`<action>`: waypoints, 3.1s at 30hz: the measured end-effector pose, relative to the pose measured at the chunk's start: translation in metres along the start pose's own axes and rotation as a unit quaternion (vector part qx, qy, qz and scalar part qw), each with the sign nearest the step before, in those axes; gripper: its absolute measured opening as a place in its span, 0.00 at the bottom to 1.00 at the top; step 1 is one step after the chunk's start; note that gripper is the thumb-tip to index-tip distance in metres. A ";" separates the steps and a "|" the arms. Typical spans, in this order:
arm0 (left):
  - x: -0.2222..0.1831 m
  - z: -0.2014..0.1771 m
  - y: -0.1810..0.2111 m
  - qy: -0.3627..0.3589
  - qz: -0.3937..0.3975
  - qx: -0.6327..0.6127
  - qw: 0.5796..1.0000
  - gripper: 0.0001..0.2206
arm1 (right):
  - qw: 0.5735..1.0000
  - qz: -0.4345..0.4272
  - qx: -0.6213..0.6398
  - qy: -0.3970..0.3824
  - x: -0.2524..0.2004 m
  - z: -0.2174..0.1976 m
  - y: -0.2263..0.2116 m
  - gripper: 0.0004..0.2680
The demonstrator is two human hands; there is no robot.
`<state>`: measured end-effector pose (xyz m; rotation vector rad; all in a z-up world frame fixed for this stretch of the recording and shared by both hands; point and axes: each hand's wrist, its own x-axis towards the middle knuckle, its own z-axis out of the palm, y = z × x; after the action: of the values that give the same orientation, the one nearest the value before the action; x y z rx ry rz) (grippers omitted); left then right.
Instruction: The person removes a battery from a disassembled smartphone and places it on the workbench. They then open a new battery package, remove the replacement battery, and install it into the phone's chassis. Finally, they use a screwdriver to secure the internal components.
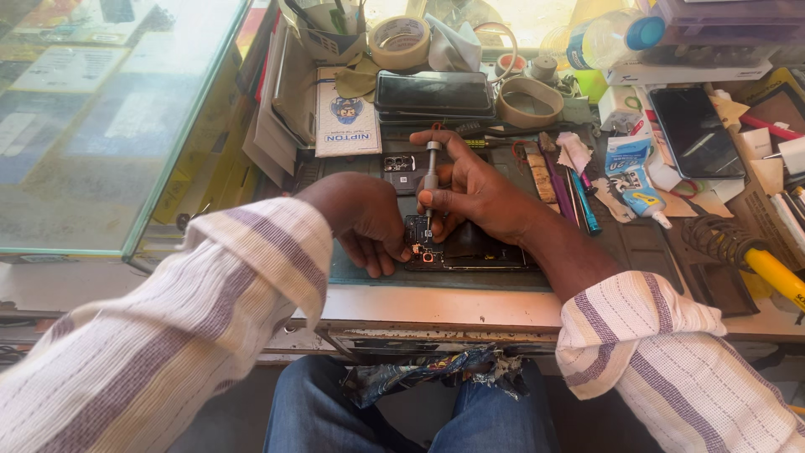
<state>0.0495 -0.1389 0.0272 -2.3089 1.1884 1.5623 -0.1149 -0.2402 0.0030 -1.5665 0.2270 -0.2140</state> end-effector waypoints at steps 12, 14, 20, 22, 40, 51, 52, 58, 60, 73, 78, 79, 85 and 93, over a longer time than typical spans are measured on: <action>-0.003 0.007 0.019 0.003 -0.004 0.087 0.996 0.07 | 1.000 0.002 0.020 -0.004 0.002 0.000 -0.001 0.29; -0.003 0.008 0.015 0.012 0.007 0.069 0.997 0.07 | 1.000 0.007 0.023 -0.005 0.002 0.002 -0.001 0.29; 0.000 0.013 -0.008 0.028 0.070 -0.014 0.997 0.08 | 0.999 -0.017 0.024 0.041 -0.002 -0.004 -0.003 0.29; -0.003 0.018 -0.022 0.072 0.123 -0.054 0.988 0.08 | 0.994 -0.051 0.031 0.086 -0.001 -0.018 -0.006 0.28; -0.041 0.073 -0.060 0.449 0.358 -0.132 0.808 0.12 | 0.934 -0.110 -0.238 0.244 -0.001 -0.067 0.017 0.10; -0.044 0.072 -0.051 0.455 0.307 0.025 0.836 0.42 | 0.942 -0.080 -0.208 0.252 -0.001 -0.066 0.017 0.08; -0.041 0.070 -0.051 0.448 0.314 0.037 0.836 0.41 | 0.942 -0.082 -0.204 0.252 -0.002 -0.064 0.014 0.08; -0.038 0.061 -0.051 0.425 0.336 0.036 0.840 0.36 | 0.890 -0.068 -0.388 0.231 -0.014 -0.050 -0.006 0.07; -0.038 0.063 -0.051 0.436 0.348 0.031 0.829 0.36 | 0.880 -0.074 -0.430 0.187 -0.017 -0.049 -0.011 0.07; -0.049 0.063 -0.051 0.311 0.482 -0.269 0.774 0.40 | 0.946 -0.024 -0.309 0.094 -0.022 -0.014 -0.027 0.12; -0.040 0.067 -0.042 0.238 0.533 -0.396 0.709 0.41 | 0.953 -0.095 -0.253 0.136 -0.027 -0.027 -0.024 0.09; -0.036 0.067 -0.039 0.235 0.539 -0.425 0.689 0.39 | 0.958 -0.100 -0.227 0.147 -0.028 -0.031 -0.025 0.09; -0.025 0.059 -0.025 0.281 0.559 -0.525 0.578 0.25 | 0.971 -0.171 -0.084 0.146 -0.034 -0.033 -0.025 0.09; -0.039 0.064 -0.004 0.328 0.569 -0.489 0.574 0.22 | 0.948 -0.263 -0.136 0.116 -0.043 -0.007 -0.044 0.14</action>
<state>-0.0011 -0.0844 0.0283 -3.0829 3.1839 2.0253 -0.1578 -0.2352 0.0469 -1.8552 0.0138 -0.8177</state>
